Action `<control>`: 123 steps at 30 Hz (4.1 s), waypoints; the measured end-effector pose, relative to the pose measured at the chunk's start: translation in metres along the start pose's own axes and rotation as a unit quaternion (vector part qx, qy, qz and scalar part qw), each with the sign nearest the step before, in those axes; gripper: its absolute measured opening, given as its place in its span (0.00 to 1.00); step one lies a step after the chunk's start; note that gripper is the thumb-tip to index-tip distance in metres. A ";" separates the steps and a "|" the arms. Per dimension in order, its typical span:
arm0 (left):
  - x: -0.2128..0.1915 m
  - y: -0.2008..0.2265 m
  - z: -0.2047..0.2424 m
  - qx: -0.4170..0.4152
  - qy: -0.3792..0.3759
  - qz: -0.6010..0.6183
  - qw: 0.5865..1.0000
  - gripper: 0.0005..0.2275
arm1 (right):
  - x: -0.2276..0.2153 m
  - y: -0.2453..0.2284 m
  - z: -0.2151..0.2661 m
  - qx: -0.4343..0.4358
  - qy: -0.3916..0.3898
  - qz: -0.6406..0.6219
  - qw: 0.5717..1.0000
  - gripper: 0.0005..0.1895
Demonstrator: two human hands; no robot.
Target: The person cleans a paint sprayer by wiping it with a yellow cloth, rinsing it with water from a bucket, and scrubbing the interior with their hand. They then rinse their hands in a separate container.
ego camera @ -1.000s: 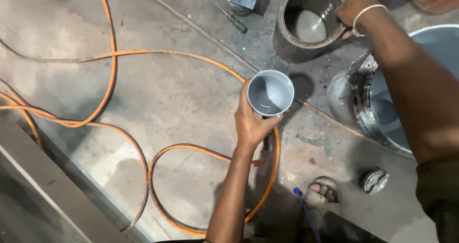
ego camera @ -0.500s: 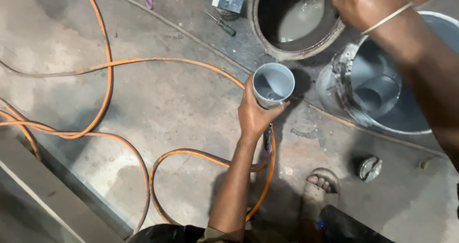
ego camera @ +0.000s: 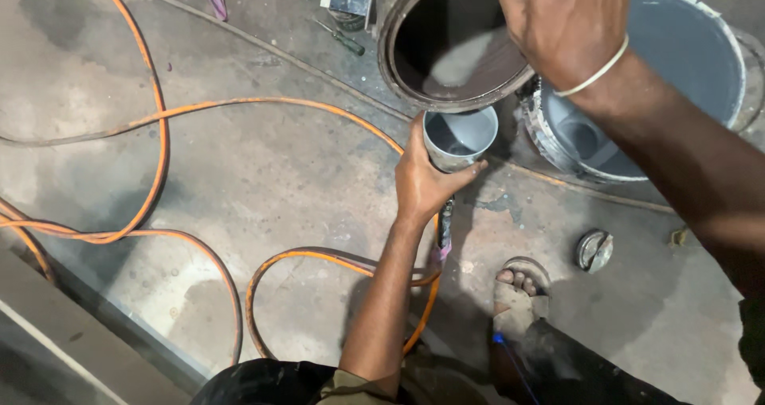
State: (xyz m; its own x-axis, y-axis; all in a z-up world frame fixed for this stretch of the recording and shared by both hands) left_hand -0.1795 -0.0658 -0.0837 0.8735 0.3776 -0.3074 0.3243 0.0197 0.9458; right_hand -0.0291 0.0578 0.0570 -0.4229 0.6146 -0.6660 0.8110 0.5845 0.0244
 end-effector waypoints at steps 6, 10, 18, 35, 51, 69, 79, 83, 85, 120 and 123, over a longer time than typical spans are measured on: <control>0.000 0.004 0.001 -0.008 -0.015 0.000 1.000 0.45 | -0.024 -0.004 0.014 -0.052 0.057 0.014 0.997 0.12; 0.000 0.004 0.001 -0.012 -0.018 -0.012 1.000 0.44 | -0.030 -0.008 0.017 -0.058 0.050 -0.009 0.997 0.16; -0.003 0.006 0.001 -0.004 -0.014 -0.011 1.000 0.42 | -0.052 -0.026 0.011 -0.100 0.068 -0.017 0.993 0.33; -0.022 -0.015 -0.001 -0.045 0.002 -0.001 0.999 0.43 | 0.015 -0.002 0.032 0.027 0.035 -0.069 0.997 0.20; -0.065 -0.024 0.006 0.022 0.100 -0.004 0.995 0.45 | 0.267 0.050 0.193 0.630 -0.170 -0.176 0.737 0.26; 0.019 -0.008 0.049 0.145 -0.084 -0.066 0.984 0.45 | 0.022 -0.113 0.196 -0.365 -0.424 -0.146 0.816 0.09; 0.020 -0.017 0.050 0.094 -0.123 -0.060 0.986 0.44 | 0.042 -0.110 0.226 -0.330 -0.368 -0.162 0.854 0.08; 0.016 -0.021 0.047 0.100 -0.109 -0.083 0.985 0.46 | 0.059 -0.103 0.247 -0.224 -0.509 -0.140 0.819 0.09; 0.012 -0.023 0.047 0.099 -0.112 -0.086 0.985 0.46 | 0.066 -0.092 0.263 -0.020 -0.651 -0.165 0.741 0.19; 0.000 -0.038 0.049 0.118 -0.047 -0.067 0.990 0.47 | 0.030 -0.111 0.213 0.038 -0.505 -0.334 0.795 0.42; 0.009 -0.029 0.051 0.119 -0.075 -0.087 0.986 0.47 | 0.032 -0.102 0.224 -0.291 -0.418 -0.196 0.838 0.18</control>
State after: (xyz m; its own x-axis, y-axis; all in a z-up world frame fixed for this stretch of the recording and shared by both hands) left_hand -0.1622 -0.1102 -0.1195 0.8350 0.2463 -0.4920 0.5346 -0.1519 0.8313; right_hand -0.0347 -0.1007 -0.1337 0.0177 -0.1288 -0.9915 0.2382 0.9637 -0.1209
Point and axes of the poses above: each hand's wrist, its own z-axis away from the middle knuckle, its own x-axis out of the palm, y = z × x, the point moved 8 cm from there along -z, towards the middle knuckle, and after that the axes turned 15 degrees about y, right-handed, at the moved point
